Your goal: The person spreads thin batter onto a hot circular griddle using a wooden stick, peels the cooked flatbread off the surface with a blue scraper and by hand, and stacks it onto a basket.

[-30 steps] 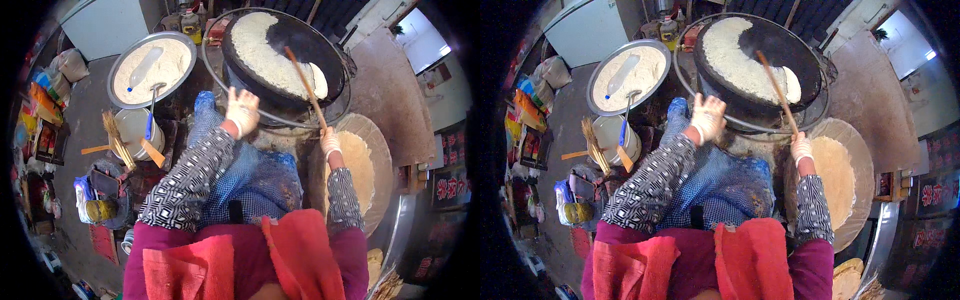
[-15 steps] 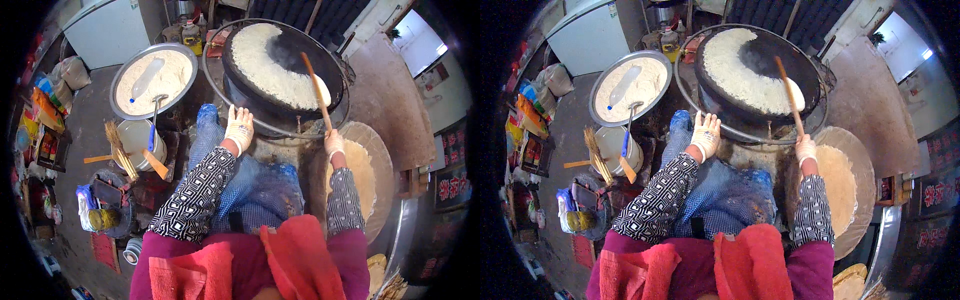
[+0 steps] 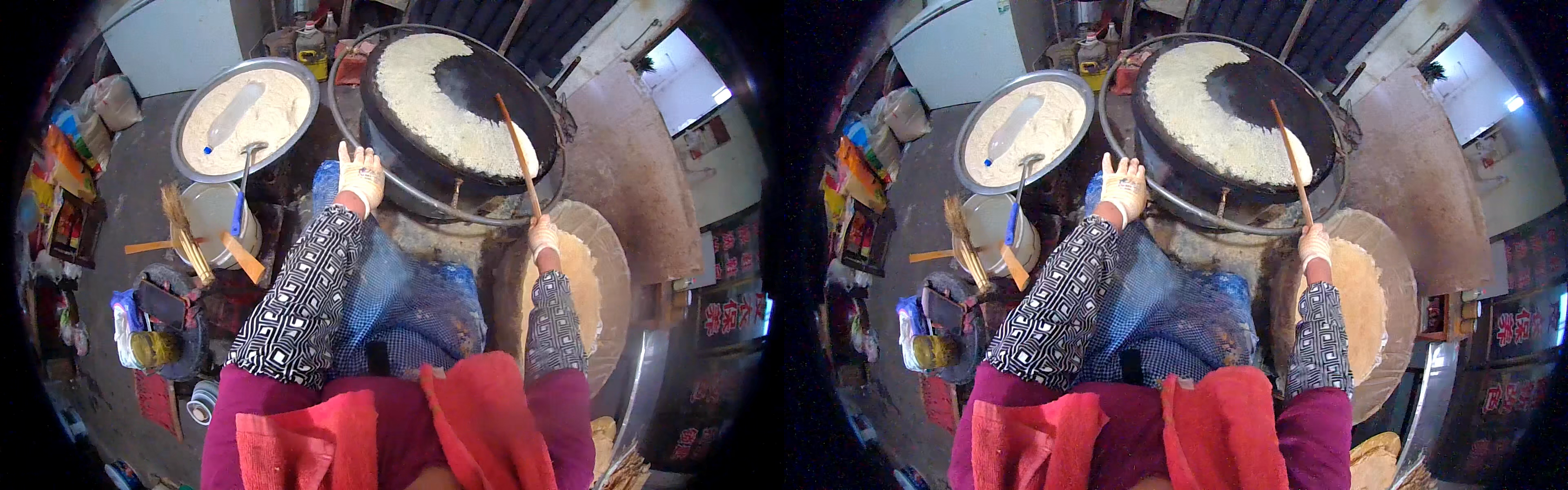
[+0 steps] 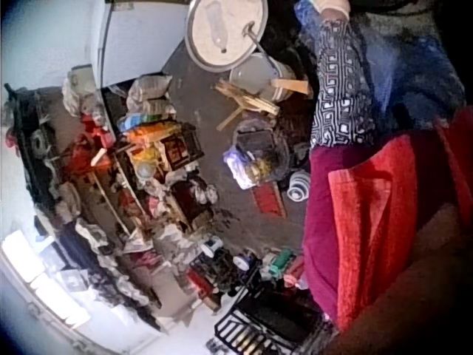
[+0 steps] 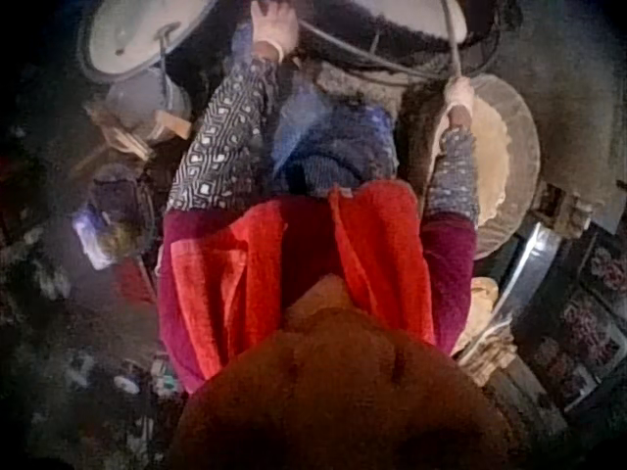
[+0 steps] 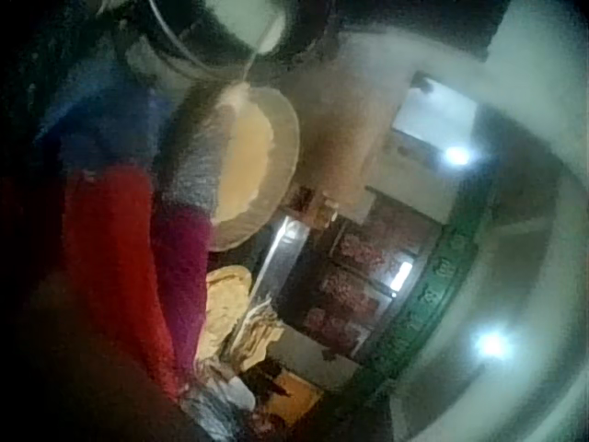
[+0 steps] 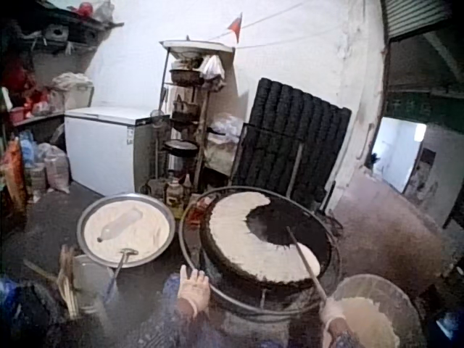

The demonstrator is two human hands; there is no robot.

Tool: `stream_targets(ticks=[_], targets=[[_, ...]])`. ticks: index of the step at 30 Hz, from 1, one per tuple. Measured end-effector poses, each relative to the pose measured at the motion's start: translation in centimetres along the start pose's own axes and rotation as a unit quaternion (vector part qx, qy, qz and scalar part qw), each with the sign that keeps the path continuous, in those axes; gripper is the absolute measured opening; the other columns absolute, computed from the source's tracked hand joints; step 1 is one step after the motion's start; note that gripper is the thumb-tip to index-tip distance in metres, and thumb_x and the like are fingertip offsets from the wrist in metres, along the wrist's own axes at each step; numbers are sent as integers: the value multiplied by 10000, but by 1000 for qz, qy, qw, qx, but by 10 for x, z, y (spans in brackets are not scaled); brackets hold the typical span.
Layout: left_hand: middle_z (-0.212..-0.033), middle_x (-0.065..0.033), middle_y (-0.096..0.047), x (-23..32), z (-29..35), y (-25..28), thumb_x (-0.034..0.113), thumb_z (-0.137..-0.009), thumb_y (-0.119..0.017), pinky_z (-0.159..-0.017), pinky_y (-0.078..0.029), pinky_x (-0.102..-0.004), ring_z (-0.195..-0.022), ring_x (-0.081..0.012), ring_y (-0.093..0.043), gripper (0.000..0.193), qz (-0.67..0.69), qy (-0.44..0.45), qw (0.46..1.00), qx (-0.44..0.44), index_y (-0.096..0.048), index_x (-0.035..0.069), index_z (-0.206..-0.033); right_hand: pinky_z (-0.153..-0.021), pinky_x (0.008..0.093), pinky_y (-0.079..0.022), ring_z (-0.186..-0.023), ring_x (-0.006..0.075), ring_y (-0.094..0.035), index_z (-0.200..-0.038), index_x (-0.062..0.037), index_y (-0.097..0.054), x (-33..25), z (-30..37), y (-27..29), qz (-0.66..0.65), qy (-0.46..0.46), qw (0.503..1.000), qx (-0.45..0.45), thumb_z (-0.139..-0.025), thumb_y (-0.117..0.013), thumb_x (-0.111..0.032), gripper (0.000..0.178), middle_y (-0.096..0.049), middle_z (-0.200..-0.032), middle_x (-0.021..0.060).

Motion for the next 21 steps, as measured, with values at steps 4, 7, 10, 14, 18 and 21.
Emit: stream_targets(ticks=[4,7,10,14,18,21], targets=[[-1424,-91,-456,-25,-6,-5,255,-883,-490,-1107,-97,-631,-1351,-253,-374,471,1,31,999,-22,-520,73,-1317,-685,582,-471,-771,497,-597,-965,-61,-500,-38,25,-7,-42,114,993,-7,-923,-513,-332,275,-617,-823,302],[-1438,-84,-438,-27,-25,1,235,-889,-479,-1105,-118,-634,-1352,-243,-371,480,18,41,998,-34,-488,79,-1343,-692,574,-476,-800,499,-599,-945,-51,-519,8,27,-36,-27,116,993,26,-927,-508,-309,259,-611,-831,312],[-1410,-91,-456,-45,-21,-1,257,-833,-568,-1100,-136,-626,-1331,-262,-384,521,-6,58,998,10,-499,87,-1321,-761,547,-484,-897,482,-598,-946,-33,-521,-13,16,3,-39,-17,998,-48,-942,-483,-329,299,-611,-952,314],[-963,-93,-596,22,24,51,195,-663,-659,-971,-303,-538,-1030,-274,-533,257,109,-65,983,132,-620,86,-892,-763,542,-486,-916,462,-605,-993,-50,-546,-63,30,0,11,41,999,-25,-921,-529,-292,253,-619,-933,292],[-1059,-137,-585,92,29,16,222,-729,-617,-1005,-331,-491,-1084,-311,-505,303,113,-118,986,-19,-632,83,-997,-611,469,-506,-773,346,-639,-996,-13,-560,-31,-11,-39,-152,144,977,-35,-935,-502,-224,227,-652,-884,189],[-1179,-197,-575,114,39,7,155,-816,-472,-1128,-183,-577,-1220,-342,-459,292,141,-100,975,138,-619,12,-1024,-686,509,-481,-810,443,-611,-1063,6,-528,-9,-22,-31,-109,188,975,51,-973,-453,-240,273,-647,-906,239]])
Point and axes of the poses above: each hand's wrist, its own z-axis away from the middle knuckle, its own y-axis out of the back of the hand, x = y × z, the point moved 9 cm from there along -z, towards the middle knuckle
